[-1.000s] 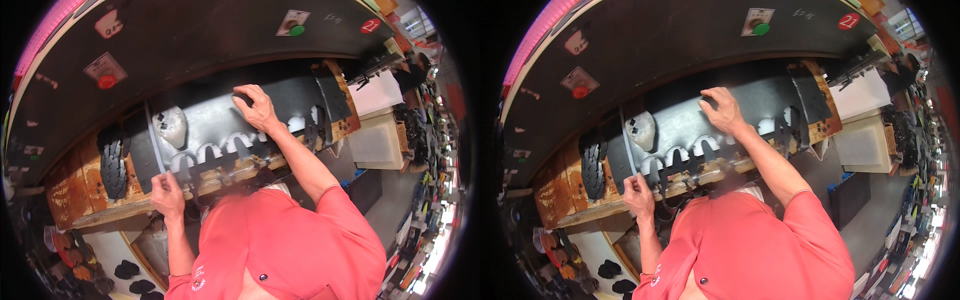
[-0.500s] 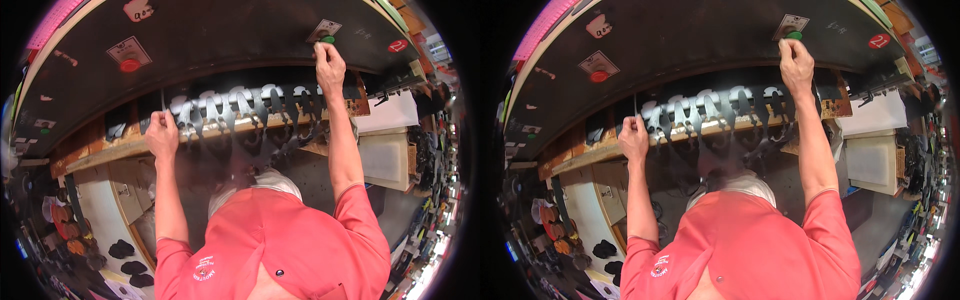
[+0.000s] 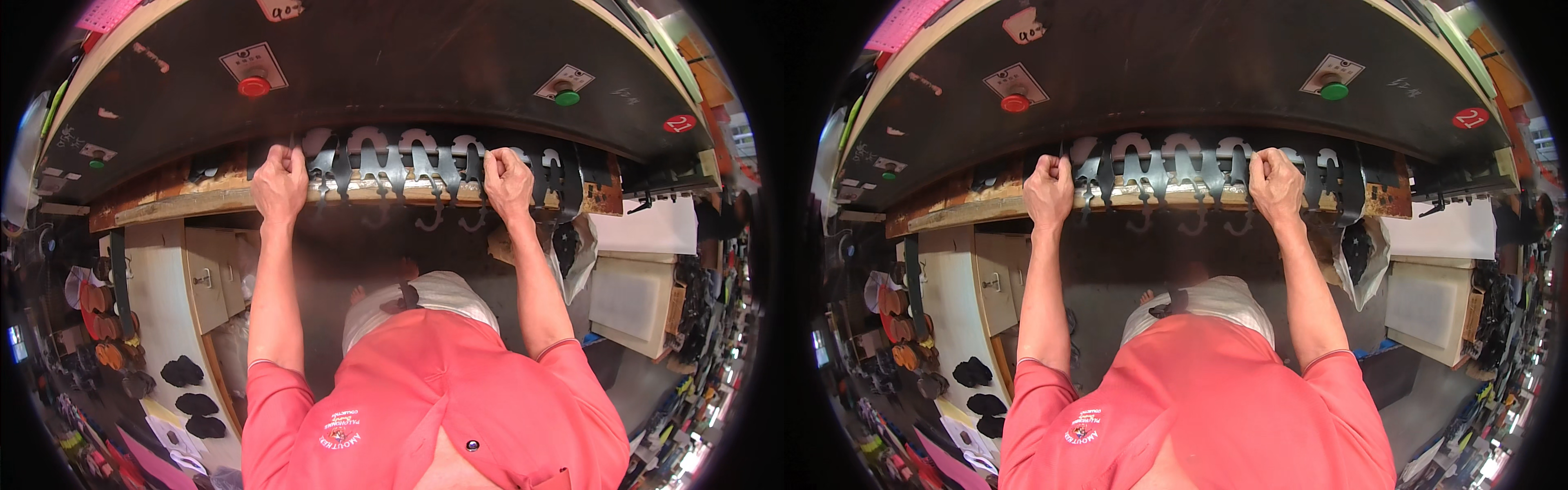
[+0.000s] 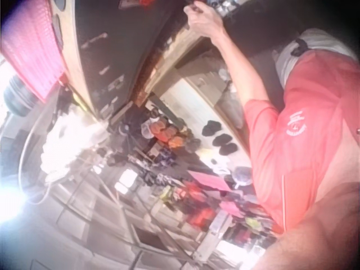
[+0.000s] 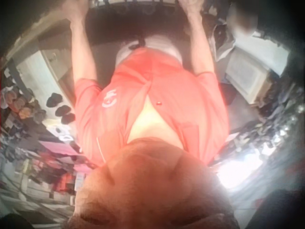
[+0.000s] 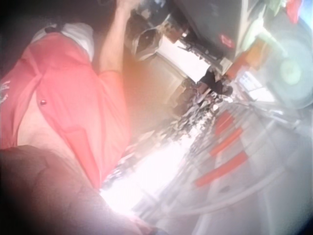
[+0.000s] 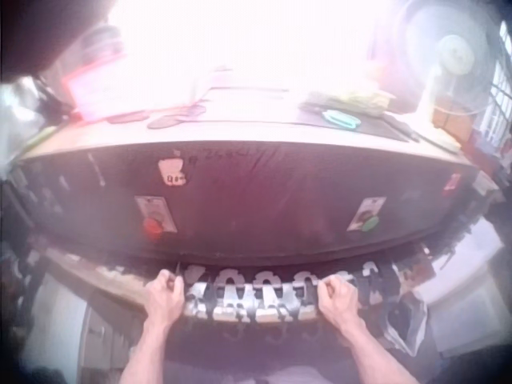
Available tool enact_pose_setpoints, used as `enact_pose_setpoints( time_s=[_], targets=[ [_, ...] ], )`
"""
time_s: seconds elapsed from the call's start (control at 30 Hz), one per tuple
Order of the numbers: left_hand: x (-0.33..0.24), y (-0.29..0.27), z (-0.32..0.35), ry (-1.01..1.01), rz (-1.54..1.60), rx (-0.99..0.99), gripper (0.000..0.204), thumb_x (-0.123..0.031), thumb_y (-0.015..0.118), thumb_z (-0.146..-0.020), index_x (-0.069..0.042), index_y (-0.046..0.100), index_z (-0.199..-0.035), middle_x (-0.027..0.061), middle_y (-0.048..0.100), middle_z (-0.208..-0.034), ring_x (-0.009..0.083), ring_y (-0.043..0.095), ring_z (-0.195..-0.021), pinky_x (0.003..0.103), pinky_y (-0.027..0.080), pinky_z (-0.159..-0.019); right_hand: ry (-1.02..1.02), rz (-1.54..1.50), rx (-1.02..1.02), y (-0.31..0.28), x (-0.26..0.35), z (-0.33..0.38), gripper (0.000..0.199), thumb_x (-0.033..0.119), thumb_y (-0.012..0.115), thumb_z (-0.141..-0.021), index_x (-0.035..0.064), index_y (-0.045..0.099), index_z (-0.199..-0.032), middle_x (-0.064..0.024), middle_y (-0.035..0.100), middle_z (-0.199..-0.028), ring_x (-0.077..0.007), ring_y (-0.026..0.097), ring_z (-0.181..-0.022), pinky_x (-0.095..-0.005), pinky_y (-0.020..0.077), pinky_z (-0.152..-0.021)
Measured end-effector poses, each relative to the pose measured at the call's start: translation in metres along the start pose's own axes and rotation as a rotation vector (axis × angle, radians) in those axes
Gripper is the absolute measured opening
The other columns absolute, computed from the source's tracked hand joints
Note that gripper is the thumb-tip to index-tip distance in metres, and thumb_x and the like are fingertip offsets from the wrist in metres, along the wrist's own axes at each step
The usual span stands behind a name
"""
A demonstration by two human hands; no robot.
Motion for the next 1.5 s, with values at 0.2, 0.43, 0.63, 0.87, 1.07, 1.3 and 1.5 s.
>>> enact_pose_setpoints(
  time_s=[0.2, 0.43, 0.63, 0.87, 1.07, 1.3, 1.5],
  targets=[
    [-0.002, 0.000, 0.001, -0.007, 0.003, 0.002, 0.025, -0.030, 0.072, -0.098, -0.007, 0.070, -0.089, 0.0133, 0.073, -0.073, 0.0403, 0.073, -0.072, 0.051, 0.055, -0.068, 0.014, -0.003, 0.034, -0.002, -0.004, 0.002, 0.016, 0.017, 0.071, -0.098, 0.0033, 0.071, -0.089, -0.0106, 0.064, -0.072, -0.0262, 0.063, -0.062, -0.0389, 0.0505, -0.063],
    [-0.005, -0.001, 0.002, 0.014, 0.076, 0.015, 0.020, -0.024, 0.077, -0.096, -0.008, 0.068, -0.090, 0.0116, 0.072, -0.072, 0.0365, 0.071, -0.068, 0.047, 0.054, -0.062, 0.234, -0.088, 0.146, -0.007, -0.020, 0.001, 0.022, 0.021, 0.072, -0.101, 0.0007, 0.074, -0.093, -0.0033, 0.061, -0.069, -0.0110, 0.055, -0.064, -0.0304, 0.0470, -0.063],
    [-0.009, 0.003, 0.004, 0.023, 0.147, 0.058, 0.017, -0.016, 0.079, -0.094, -0.007, 0.064, -0.097, 0.0091, 0.066, -0.071, 0.0331, 0.068, -0.065, 0.047, 0.052, -0.060, 0.365, -0.179, -0.038, -0.014, 0.013, -0.026, 0.018, 0.015, 0.074, -0.103, -0.0014, 0.077, -0.097, 0.0077, 0.064, -0.075, 0.0008, 0.051, -0.069, -0.0183, 0.0414, -0.062],
    [-0.011, -0.001, -0.016, 0.205, 0.225, 0.119, 0.042, 0.000, 0.070, -0.093, -0.001, 0.065, -0.135, 0.0196, 0.069, -0.127, 0.0402, 0.062, -0.121, 0.048, 0.050, -0.103, 0.033, -0.316, 0.314, 0.136, 0.127, -0.082, 0.062, 0.026, 0.085, -0.091, -0.0021, 0.063, -0.142, -0.0194, 0.067, -0.137, -0.0265, 0.067, -0.124, -0.0408, 0.0523, -0.109],
    [-0.007, 0.042, -0.061, 0.236, 0.187, 0.324, 0.042, -0.005, 0.065, -0.098, -0.001, 0.065, -0.140, 0.0113, 0.064, -0.149, 0.0379, 0.058, -0.133, 0.049, 0.047, -0.106, -0.156, 0.008, 0.358, 0.222, 0.179, -0.085, 0.081, 0.026, 0.087, -0.078, -0.0120, 0.057, -0.143, -0.0474, 0.037, -0.151, -0.0603, 0.044, -0.134, -0.0566, 0.0445, -0.114],
    [-0.005, 0.046, -0.055, 0.226, 0.157, 0.361, 0.042, -0.008, 0.069, -0.097, -0.004, 0.067, -0.138, 0.0077, 0.063, -0.150, 0.0360, 0.056, -0.135, 0.048, 0.046, -0.106, 0.272, -0.535, 0.438, 0.190, 0.140, -0.108, 0.080, 0.021, 0.090, -0.076, -0.0032, 0.060, -0.147, -0.0232, 0.053, -0.153, -0.0303, 0.054, -0.143, -0.0433, 0.0425, -0.121],
    [-0.033, 0.034, -0.073, 0.238, 0.145, 0.271, 0.038, -0.020, 0.083, -0.090, -0.002, 0.072, -0.121, 0.0134, 0.069, -0.132, 0.0387, 0.059, -0.128, 0.048, 0.046, -0.104, 0.629, -1.182, 0.447, 0.184, 0.103, -0.104, 0.074, 0.010, 0.080, -0.089, -0.0056, 0.050, -0.154, -0.0136, 0.062, -0.144, -0.0206, 0.062, -0.129, -0.0326, 0.0479, -0.112]
  ],
)
Point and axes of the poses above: each hand's wrist, its own z-axis away from the middle knuckle, its own y-axis out of the palm, x = y × z, the point moved 5 cm from there along -z, towards the middle knuckle
